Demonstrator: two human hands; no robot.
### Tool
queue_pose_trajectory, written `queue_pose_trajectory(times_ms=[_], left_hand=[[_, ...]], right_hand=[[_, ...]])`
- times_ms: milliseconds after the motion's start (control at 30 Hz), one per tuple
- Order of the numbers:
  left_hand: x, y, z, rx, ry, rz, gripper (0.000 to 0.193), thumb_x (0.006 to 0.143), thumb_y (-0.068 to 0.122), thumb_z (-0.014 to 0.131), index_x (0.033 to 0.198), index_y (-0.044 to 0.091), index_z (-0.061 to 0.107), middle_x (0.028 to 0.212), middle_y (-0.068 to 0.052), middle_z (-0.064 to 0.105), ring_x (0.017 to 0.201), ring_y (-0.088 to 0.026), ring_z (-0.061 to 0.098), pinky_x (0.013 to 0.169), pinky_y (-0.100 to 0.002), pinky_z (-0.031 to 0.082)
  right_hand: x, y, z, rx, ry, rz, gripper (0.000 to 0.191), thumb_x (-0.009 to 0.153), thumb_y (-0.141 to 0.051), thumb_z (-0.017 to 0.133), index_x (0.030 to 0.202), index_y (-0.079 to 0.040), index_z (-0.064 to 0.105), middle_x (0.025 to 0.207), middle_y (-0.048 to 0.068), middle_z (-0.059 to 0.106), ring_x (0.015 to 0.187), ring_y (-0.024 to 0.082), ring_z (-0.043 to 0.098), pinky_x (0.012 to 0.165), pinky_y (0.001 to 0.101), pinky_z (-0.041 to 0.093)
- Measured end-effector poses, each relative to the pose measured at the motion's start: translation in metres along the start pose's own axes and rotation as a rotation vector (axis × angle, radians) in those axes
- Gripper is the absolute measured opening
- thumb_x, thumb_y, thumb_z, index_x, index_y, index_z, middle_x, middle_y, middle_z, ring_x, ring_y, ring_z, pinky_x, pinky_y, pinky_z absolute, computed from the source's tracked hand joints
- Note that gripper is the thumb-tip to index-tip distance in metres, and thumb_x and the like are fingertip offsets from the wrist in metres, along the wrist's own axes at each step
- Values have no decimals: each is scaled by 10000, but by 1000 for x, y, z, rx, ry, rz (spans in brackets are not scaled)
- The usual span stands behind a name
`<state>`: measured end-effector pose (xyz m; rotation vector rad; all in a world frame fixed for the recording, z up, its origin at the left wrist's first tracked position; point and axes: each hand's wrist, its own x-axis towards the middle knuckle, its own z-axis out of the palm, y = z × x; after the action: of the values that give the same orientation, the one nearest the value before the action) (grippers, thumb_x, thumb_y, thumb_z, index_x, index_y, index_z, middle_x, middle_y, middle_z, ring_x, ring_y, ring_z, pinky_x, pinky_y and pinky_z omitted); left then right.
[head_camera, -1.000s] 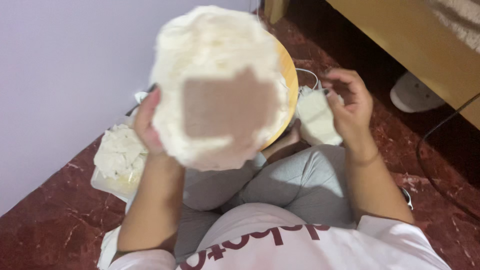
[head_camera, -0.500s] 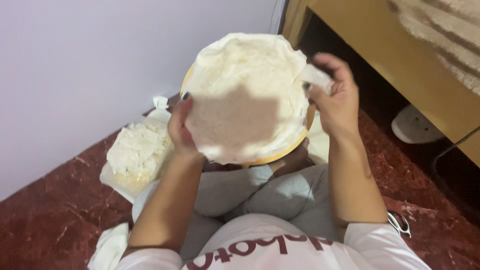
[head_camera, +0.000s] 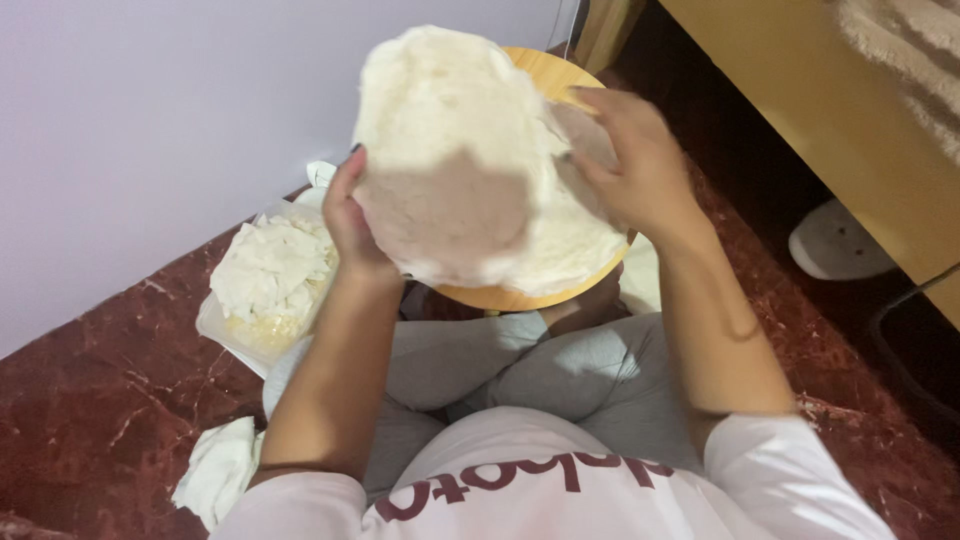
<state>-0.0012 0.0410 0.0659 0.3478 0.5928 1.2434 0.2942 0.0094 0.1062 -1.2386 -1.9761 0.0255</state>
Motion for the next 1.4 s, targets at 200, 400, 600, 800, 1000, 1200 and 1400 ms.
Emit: queue_pose_trajectory(times_ms=[200, 400, 600, 800, 1000, 1200, 1400], left_hand=[[2, -6, 3, -142, -318, -11, 612, 984, 365, 515, 1465, -11, 500, 1384, -176, 607, 1272, -319, 595, 1119, -435, 469], [4, 10, -18, -196, -270, 61, 612, 1008, 381, 462, 1463, -27, 491, 1420, -189, 587, 1296, -326, 583, 1140, -438, 460], [-23, 71, -51, -22, 97, 409, 666, 968, 401, 442, 1478, -26, 461, 1444, -235, 592, 1318, -368, 601, 1139, -461, 465], [-90, 170, -98, -218, -119, 715, 660, 1012, 366, 415, 1501, -77, 428, 1439, -275, 578, 1204, -382, 667, 1021, -474, 598], [-144, 194, -120, -165, -89, 849, 599, 1069, 319, 358, 1499, -87, 455, 1400, -271, 609, 1172, -358, 670, 1011, -445, 596], [-167, 197, -130, -221, -73, 782, 583, 1052, 282, 342, 1488, -90, 447, 1414, -266, 593, 1202, -363, 679, 1008, -446, 591], [-154, 186, -130, -125, -111, 790, 588, 1077, 270, 384, 1508, -121, 469, 1405, -290, 605, 1181, -361, 682, 986, -438, 590]], right_hand=[[25, -5, 28, -324, -96, -116, 197, 958, -132, 740, 1144, -69, 726, 997, 67, 700, 1003, 282, 615, 1012, 444, 387], [0, 8, 4, -528, 77, -400, 127, 997, -111, 816, 1116, -120, 772, 995, -26, 696, 955, 193, 590, 995, 435, 372], [-24, -27, -31, -539, 37, -532, 259, 890, -48, 829, 1123, -160, 818, 975, -22, 701, 904, 200, 587, 952, 464, 368], [-26, -108, 35, 361, -216, 421, 298, 872, -132, 618, 1119, -242, 744, 1110, 1, 563, 905, 180, 611, 721, 336, 522], [27, -181, 249, 332, -532, -26, 232, 975, -45, 668, 1188, -100, 743, 1032, 157, 607, 948, 306, 602, 840, 420, 491], [30, -190, 355, 433, -343, 13, 177, 902, -33, 663, 1076, -7, 673, 1097, 163, 630, 1036, 324, 622, 933, 398, 513], [-3, -176, 342, 79, -496, -226, 391, 790, -14, 662, 1180, 5, 671, 1398, 186, 539, 1230, 395, 525, 1025, 498, 397]])
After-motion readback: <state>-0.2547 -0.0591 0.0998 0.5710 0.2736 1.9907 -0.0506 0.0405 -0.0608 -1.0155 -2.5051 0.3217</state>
